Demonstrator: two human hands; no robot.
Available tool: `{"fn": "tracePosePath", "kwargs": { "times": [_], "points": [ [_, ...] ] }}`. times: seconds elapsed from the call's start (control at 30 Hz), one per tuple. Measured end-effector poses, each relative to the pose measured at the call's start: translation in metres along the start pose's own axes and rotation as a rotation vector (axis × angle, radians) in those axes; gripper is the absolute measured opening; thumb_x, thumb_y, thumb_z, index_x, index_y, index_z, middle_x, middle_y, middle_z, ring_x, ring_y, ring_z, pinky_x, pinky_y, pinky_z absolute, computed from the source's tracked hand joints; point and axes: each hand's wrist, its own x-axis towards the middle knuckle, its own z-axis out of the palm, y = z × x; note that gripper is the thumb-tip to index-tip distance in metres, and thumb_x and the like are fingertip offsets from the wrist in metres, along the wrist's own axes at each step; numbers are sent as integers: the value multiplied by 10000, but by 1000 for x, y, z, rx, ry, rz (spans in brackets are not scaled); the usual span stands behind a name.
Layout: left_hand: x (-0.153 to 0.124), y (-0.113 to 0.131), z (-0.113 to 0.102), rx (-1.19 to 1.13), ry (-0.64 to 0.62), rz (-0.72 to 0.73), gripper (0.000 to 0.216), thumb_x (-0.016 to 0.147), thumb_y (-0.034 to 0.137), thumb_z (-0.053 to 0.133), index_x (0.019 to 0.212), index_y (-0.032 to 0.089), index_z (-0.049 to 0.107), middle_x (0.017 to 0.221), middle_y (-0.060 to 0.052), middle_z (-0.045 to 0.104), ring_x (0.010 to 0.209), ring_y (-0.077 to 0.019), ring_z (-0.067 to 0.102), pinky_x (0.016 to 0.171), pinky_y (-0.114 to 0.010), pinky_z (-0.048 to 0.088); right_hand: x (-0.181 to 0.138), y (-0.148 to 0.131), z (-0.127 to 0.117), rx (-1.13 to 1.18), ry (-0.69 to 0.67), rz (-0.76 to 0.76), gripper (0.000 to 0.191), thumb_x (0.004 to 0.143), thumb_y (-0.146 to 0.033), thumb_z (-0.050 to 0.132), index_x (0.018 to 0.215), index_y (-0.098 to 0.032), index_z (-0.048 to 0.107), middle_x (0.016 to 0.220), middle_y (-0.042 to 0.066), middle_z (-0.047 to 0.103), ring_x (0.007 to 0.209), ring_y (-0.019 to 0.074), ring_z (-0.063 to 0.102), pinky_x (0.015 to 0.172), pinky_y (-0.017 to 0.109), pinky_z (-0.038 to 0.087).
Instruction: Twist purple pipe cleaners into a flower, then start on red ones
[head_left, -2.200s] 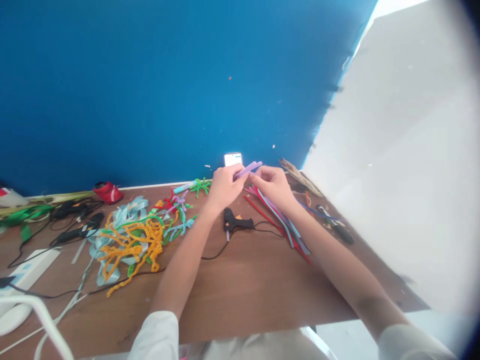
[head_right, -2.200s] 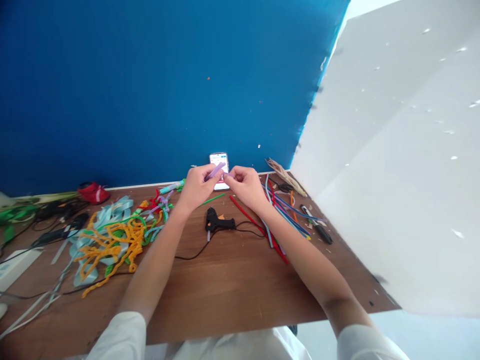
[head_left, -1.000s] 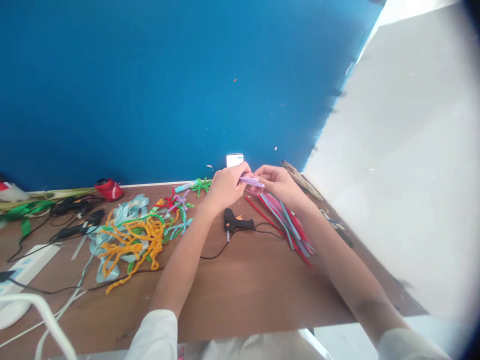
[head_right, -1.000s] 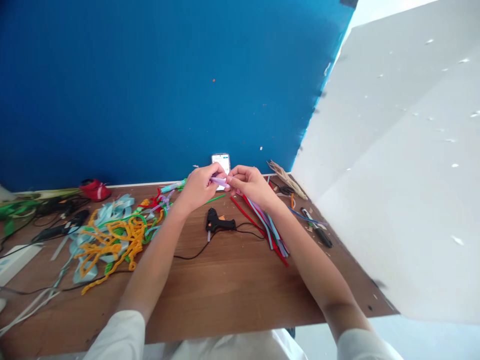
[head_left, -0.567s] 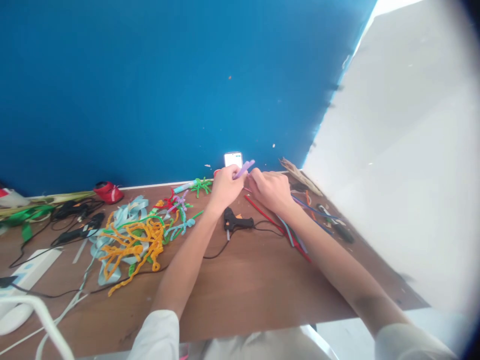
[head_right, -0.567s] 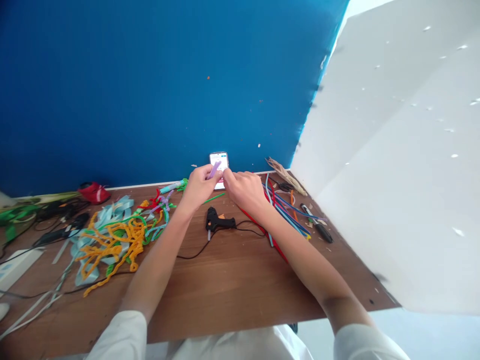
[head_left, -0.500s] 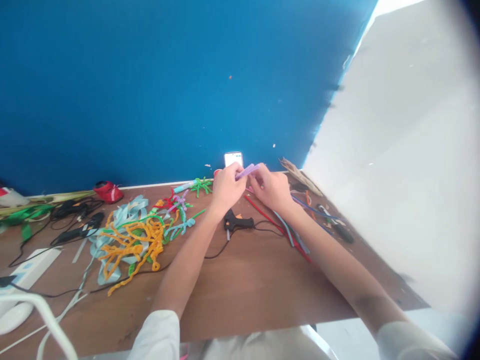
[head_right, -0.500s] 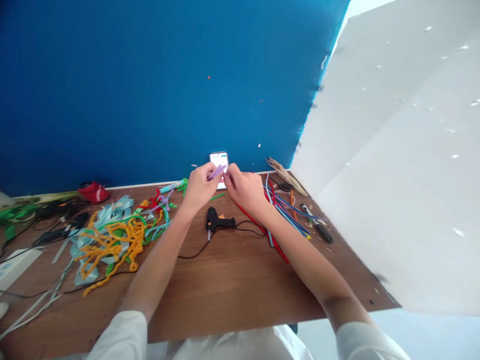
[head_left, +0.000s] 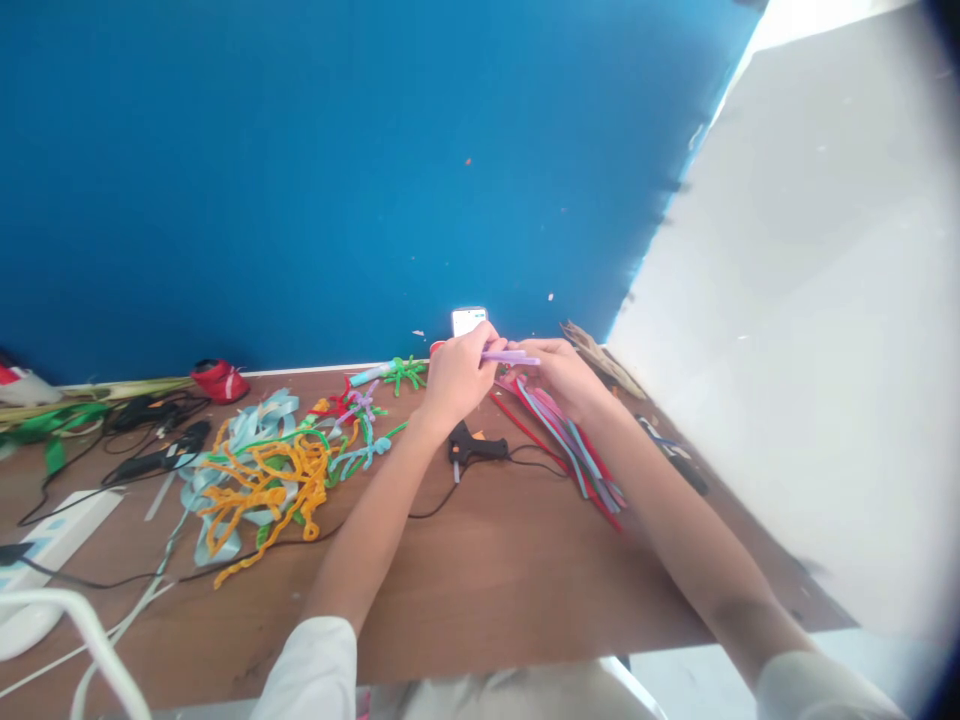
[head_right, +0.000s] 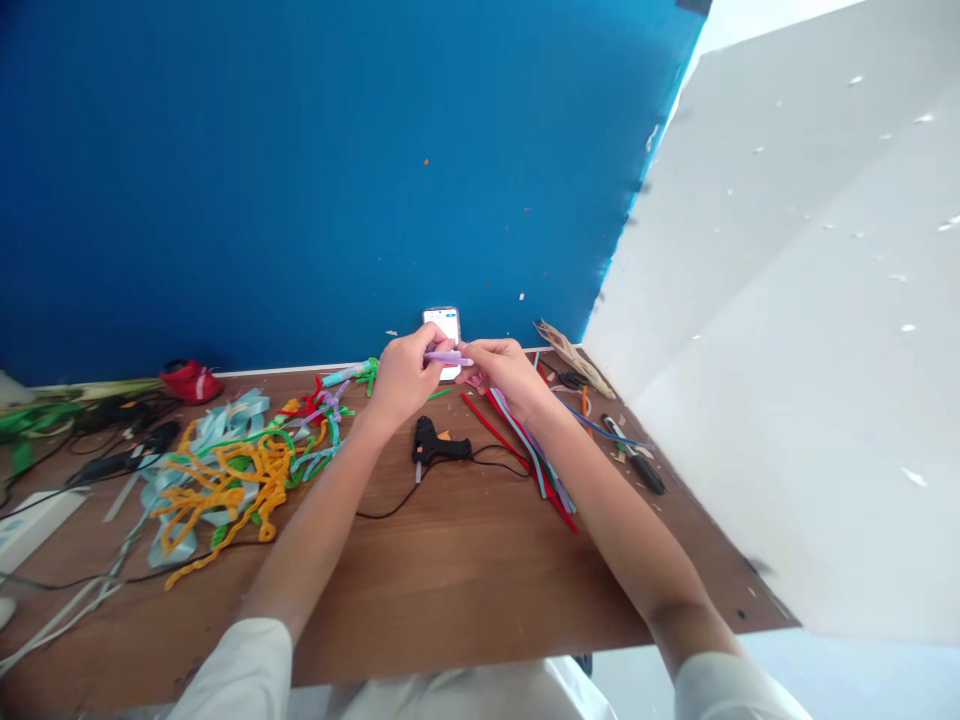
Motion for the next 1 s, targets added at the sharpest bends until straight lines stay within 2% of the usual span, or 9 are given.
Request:
{"fn": "tracePosePath", "kwargs": {
  "times": [0.13, 0.23, 0.33, 0.43, 0.63, 0.83, 1.0],
  "points": [
    [1, -4, 0, -5, 16, 10, 160, 949, 249, 501, 811, 213, 572, 748, -15, 672, 668, -161, 548, 645, -281, 309, 1, 2, 5, 170, -55, 121, 244, 730, -378, 793, 865, -182, 745, 841, 63, 732, 709, 154, 654, 483, 214, 383],
    [2, -6, 0, -49, 15, 15, 157, 933, 239, 509, 787, 208, 559, 747, -9, 666, 664, -155, 535, 643, -278, 312, 2, 3, 9, 288, -79, 213, 194, 789, -353, 726, 905, -198, 713, 859, 39, 708, 713, 137, 630, 518, 216, 403],
    [2, -6, 0, -140, -3, 3, 157, 910, 242, 519, 759, 202, 535, 716, 8, 635, 634, -136, 497, 622, -265, 308, 3, 5, 10, 348, -98, 208, 135, 780, -294, 718, 864, -191, 694, 792, 11, 659, 658, 111, 560, 522, 216, 378],
    [1, -7, 1, -234, 13, -27, 150, 891, 257, 524, 753, 198, 531, 674, 26, 586, 610, -121, 462, 607, -254, 307, 2, 7, 10, 343, -96, 143, 160, 719, -259, 778, 844, -194, 702, 790, -8, 646, 618, 89, 510, 521, 219, 359],
    [2, -8, 2, -359, 27, -117, 255, 887, 352, 566, 699, 190, 507, 597, 51, 515, 576, -105, 419, 583, -251, 297, 0, 7, 10, 180, 63, -90, 276, 616, -300, 890, 815, -210, 722, 737, -22, 665, 594, 93, 511, 541, 240, 376],
    [2, -9, 5, -344, -11, -79, 173, 857, 269, 581, 713, 179, 547, 624, 47, 548, 584, -100, 447, 578, -246, 290, -2, -2, 5, -74, 0, -124, 325, 648, -407, 872, 821, -186, 707, 756, 3, 684, 617, 111, 530, 572, 257, 395],
    [0, -8, 5, -230, -97, -55, 119, 837, 213, 572, 723, 179, 568, 657, 29, 589, 613, -111, 454, 583, -248, 271, 2, -3, -8, -394, -72, -233, 193, 741, -334, 760, 782, -176, 657, 733, 3, 658, 684, 142, 558, 647, 275, 417]
  ]
}}
